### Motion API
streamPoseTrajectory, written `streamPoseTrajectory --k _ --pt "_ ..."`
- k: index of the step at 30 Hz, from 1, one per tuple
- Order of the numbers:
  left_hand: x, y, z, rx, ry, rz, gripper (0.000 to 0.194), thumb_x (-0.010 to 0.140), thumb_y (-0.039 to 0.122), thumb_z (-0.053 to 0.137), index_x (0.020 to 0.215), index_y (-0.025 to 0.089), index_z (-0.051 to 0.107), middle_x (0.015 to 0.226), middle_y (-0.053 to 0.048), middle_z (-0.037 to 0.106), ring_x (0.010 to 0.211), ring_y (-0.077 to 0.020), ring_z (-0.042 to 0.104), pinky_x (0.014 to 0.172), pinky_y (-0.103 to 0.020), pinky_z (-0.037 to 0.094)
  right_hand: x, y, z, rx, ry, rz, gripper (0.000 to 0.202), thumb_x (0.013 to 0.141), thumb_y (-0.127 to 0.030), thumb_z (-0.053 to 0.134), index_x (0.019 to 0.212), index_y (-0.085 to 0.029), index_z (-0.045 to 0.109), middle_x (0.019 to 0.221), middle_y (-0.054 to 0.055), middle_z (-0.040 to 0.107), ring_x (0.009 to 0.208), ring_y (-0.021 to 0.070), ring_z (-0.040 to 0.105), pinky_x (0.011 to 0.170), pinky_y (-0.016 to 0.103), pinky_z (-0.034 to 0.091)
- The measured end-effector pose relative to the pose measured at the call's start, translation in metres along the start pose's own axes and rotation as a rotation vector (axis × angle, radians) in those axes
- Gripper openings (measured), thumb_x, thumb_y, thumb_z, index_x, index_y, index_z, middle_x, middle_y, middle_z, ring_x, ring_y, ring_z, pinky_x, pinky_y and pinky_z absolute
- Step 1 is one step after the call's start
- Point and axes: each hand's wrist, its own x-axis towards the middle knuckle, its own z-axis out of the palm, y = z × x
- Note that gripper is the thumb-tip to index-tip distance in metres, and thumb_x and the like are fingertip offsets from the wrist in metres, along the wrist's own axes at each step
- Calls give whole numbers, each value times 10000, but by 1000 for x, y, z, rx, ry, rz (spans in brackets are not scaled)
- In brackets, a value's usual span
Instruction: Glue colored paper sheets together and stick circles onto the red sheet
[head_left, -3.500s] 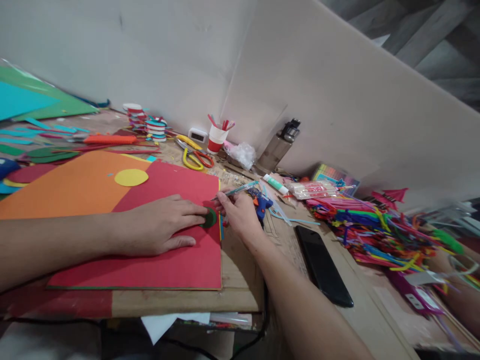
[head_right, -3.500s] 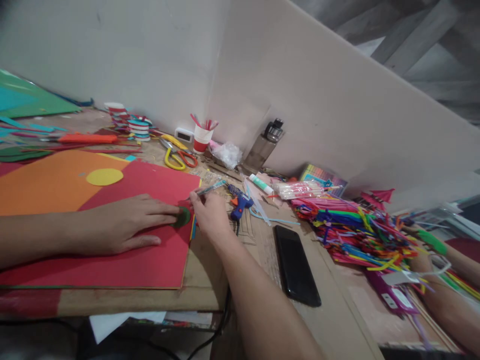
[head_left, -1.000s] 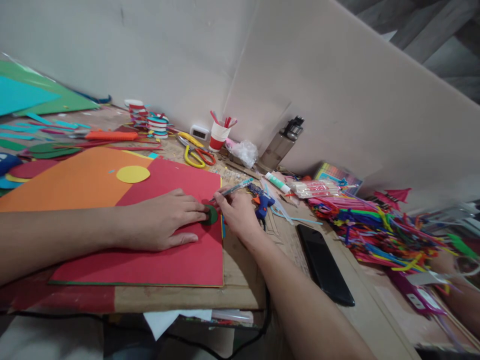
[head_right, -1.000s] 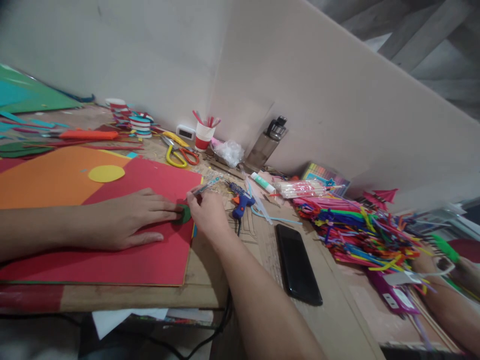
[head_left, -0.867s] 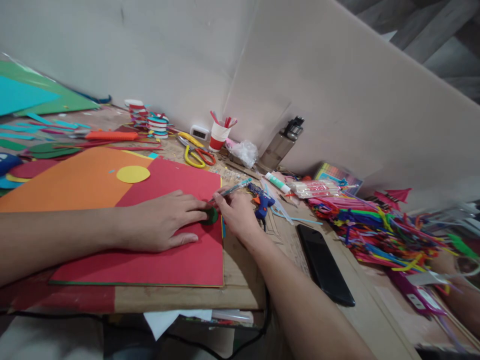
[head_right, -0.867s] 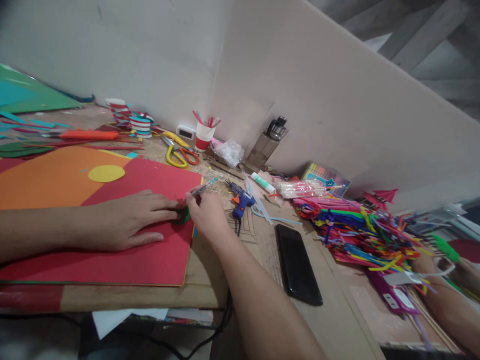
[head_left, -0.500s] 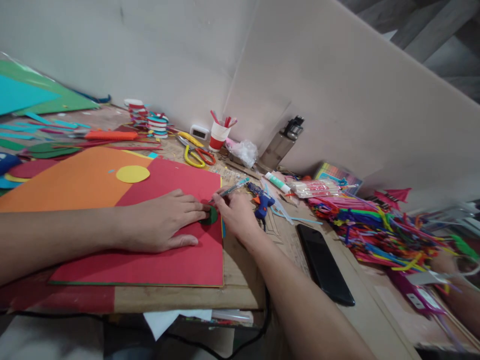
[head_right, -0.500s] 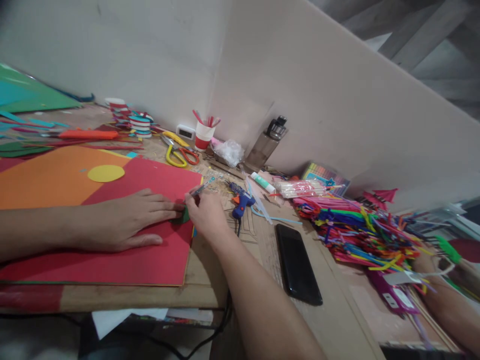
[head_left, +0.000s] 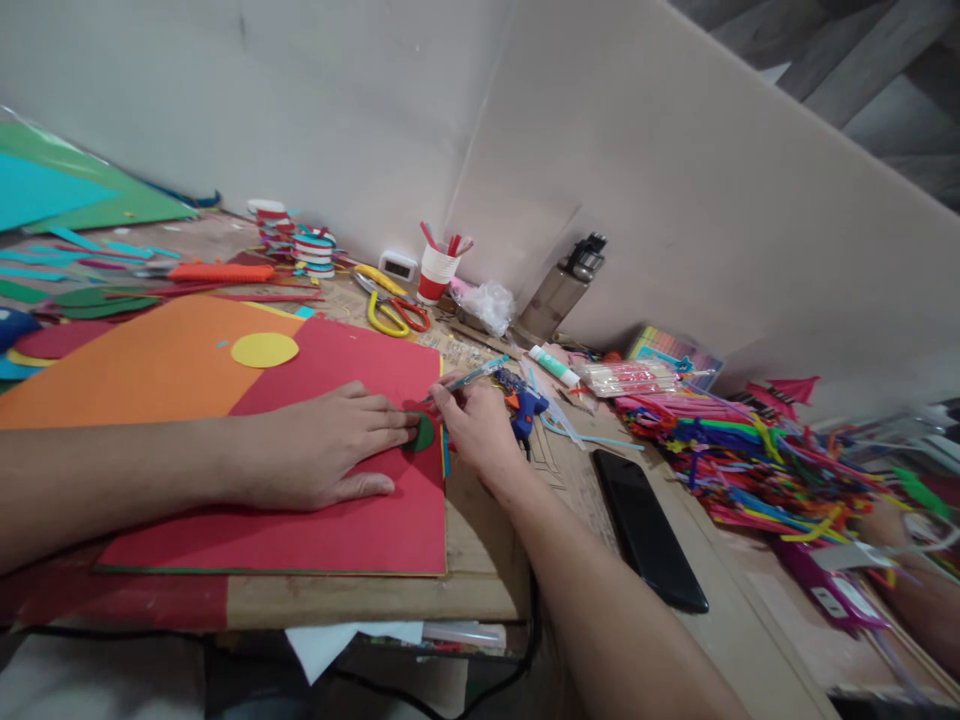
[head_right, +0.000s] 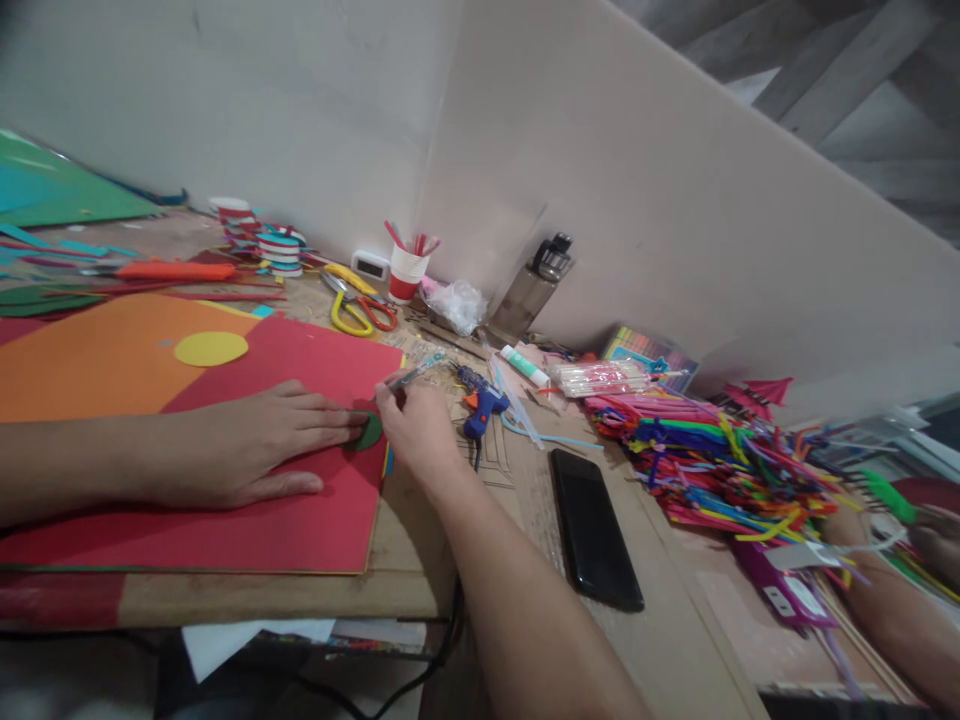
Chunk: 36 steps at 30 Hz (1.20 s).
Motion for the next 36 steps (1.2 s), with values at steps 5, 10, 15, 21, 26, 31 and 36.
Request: streamPoseTrajectory --k 5,10,15,21,26,31,36 --pt "0 1 0 -3 5 -25 494 931 499 457 1328 226 567 1322 -101 613 1214 -258 541 1008 -398 350 0 1 -1 13 -5 -30 252 873 -223 482 639 -175 562 679 12 616 659 133 570 650 249 399" --pt "0 3 -1 -3 -25 -40 514 941 503 430 1355 218 540 1351 -101 591 1234 -266 523 1012 -414 343 0 3 1 36 -19 -38 234 871 -222 483 657 -174 565 685 9 617 662 129 570 646 244 396" --pt "1 4 -2 5 -61 -59 521 947 508 410 1353 211 542 1362 -97 582 1247 -273 510 1016 -427 338 1 0 0 15 -22 -63 221 867 -193 491 655 -174 554 712 15 626 682 130 570 669 246 398" --pt "1 4 -2 -25 -48 -61 504 934 492 450 1334 207 562 1344 -101 596 1234 -281 521 1015 -433 345 -1 -4 0 3 -63 -52 214 877 -193 483 687 -172 578 722 21 633 692 136 577 680 253 400" --pt "0 2 1 -20 -41 -50 516 933 506 444 1335 203 562 1340 -105 599 1228 -280 523 1009 -429 346 -1 -3 -1 -24 -82 -55 223 881 -193 477 690 -168 589 726 24 644 686 131 579 670 249 395" --pt "0 0 3 -25 -35 -55 512 933 512 442 1336 220 561 1342 -100 597 1237 -275 516 1013 -417 342 -1 -4 -1 -63 -67 -65 211 872 -177 480 707 -157 610 721 31 648 661 128 566 654 248 387" --pt "0 0 2 -28 -42 -59 525 937 525 423 1344 222 552 1349 -101 591 1246 -273 508 1016 -422 345 -2 -5 -2 -102 -44 -71 207 860 -172 490 696 -154 614 675 20 624 631 122 549 640 242 376"
